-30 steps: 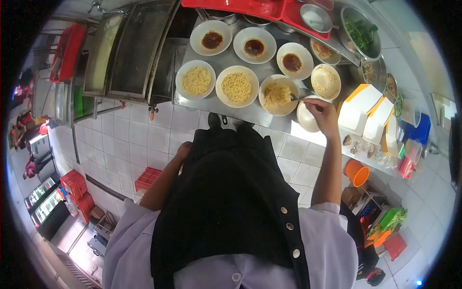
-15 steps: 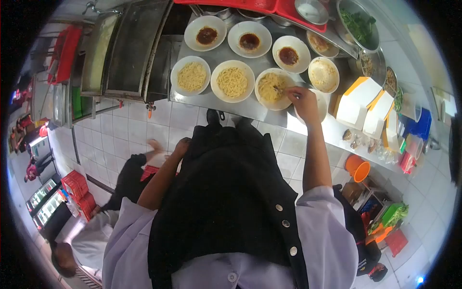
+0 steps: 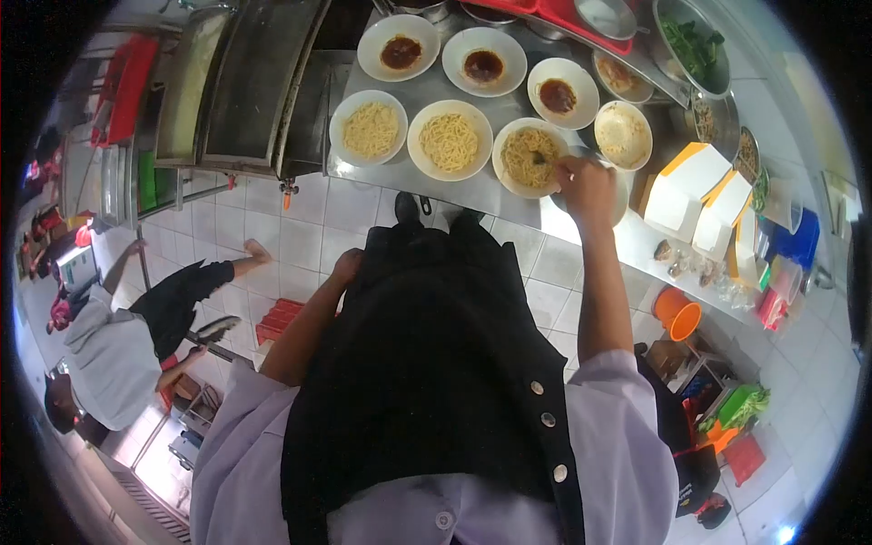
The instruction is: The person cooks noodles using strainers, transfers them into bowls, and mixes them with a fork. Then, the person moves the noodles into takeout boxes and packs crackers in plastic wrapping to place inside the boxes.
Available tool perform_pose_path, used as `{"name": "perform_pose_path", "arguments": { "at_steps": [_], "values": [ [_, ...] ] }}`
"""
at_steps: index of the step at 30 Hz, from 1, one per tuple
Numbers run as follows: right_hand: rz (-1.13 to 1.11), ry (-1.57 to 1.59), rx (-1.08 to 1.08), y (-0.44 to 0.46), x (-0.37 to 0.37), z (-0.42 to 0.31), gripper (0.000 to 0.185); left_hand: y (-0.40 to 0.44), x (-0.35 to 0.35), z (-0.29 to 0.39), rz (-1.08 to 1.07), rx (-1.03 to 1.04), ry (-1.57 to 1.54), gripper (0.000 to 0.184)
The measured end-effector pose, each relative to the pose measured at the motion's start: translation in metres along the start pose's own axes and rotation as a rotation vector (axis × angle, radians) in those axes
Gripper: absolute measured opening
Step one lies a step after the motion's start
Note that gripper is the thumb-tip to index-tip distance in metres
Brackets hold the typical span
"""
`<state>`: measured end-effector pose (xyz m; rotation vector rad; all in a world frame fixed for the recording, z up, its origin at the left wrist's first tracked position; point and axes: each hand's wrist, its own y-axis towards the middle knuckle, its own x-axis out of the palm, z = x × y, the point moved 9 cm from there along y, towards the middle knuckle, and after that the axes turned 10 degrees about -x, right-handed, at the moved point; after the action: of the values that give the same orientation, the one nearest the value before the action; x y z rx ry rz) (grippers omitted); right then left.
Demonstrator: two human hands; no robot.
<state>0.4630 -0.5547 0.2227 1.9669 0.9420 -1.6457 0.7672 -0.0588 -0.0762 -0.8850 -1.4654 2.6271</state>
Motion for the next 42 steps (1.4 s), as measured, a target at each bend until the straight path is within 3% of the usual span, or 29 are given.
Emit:
{"name": "perform_pose_path", "arguments": {
  "at_steps": [3, 4, 8, 9, 12, 13, 16, 18, 19, 23, 26, 29, 32, 34, 36, 39, 42],
  "values": [
    [0.071, 0.725, 0.185, -0.012, 0.027, 0.037, 0.017, 0.009, 0.003, -0.012, 0.004, -0.088, -0.181, 0.042],
    [0.065, 0.737, 0.177, -0.019, 0.022, 0.050, 0.019, 0.011, 0.003, -0.023, 0.006, -0.135, -0.284, 0.043],
    [0.246, 1.044, 0.195, -0.047, -0.041, 0.056, 0.015, 0.010, 0.005, -0.031, 0.075, 0.019, -0.178, 0.043],
    [0.198, 0.860, 0.268, -0.052, -0.048, 0.058, 0.015, 0.013, 0.009, -0.038, 0.079, 0.044, -0.120, 0.044],
    [0.136, -0.064, 0.005, -0.045, -0.082, 0.023, 0.014, 0.018, 0.009, -0.040, 0.049, 0.031, -0.094, 0.044],
    [0.177, 0.081, 0.042, -0.043, -0.079, 0.021, 0.014, 0.019, 0.009, -0.038, 0.037, 0.006, -0.115, 0.043],
    [0.054, -0.051, 0.025, -0.025, -0.033, 0.012, 0.015, 0.021, 0.007, -0.033, 0.029, -0.033, -0.173, 0.041],
    [-0.026, 0.040, 0.035, -0.010, 0.010, 0.013, 0.018, 0.013, 0.002, -0.027, 0.011, -0.174, -0.247, 0.040],
    [-0.009, 0.155, 0.039, -0.011, 0.022, 0.020, 0.019, 0.012, -0.003, -0.022, 0.008, -0.241, -0.287, 0.039],
    [0.124, 0.954, 0.160, -0.038, 0.014, 0.064, 0.017, 0.003, -0.011, -0.011, -0.002, -0.185, -0.437, 0.040],
    [0.213, 0.852, 0.210, -0.057, -0.037, 0.063, 0.014, 0.006, -0.001, -0.028, -0.026, -0.163, -0.354, 0.040],
    [0.160, -0.059, 0.093, -0.052, -0.092, 0.028, 0.013, 0.007, -0.005, -0.022, -0.036, -0.196, -0.343, 0.039],
    [0.219, -0.029, 0.043, -0.039, -0.079, 0.012, 0.014, 0.005, -0.014, -0.011, 0.011, -0.180, -0.256, 0.039],
    [0.079, -0.162, 0.082, -0.020, -0.030, 0.011, 0.016, 0.011, -0.015, -0.005, -0.001, -0.134, -0.205, 0.039],
    [0.074, 0.127, 0.101, -0.011, 0.025, 0.027, 0.018, 0.006, -0.020, 0.012, -0.010, -0.131, -0.152, 0.037],
    [0.111, 0.735, 0.245, -0.028, 0.032, 0.062, 0.020, 0.015, -0.020, 0.003, -0.005, -0.129, -0.280, 0.036],
    [0.247, 1.030, 0.261, -0.055, 0.008, 0.079, 0.019, 0.032, -0.007, -0.033, -0.019, -0.097, -0.297, 0.037]
  ]
}}
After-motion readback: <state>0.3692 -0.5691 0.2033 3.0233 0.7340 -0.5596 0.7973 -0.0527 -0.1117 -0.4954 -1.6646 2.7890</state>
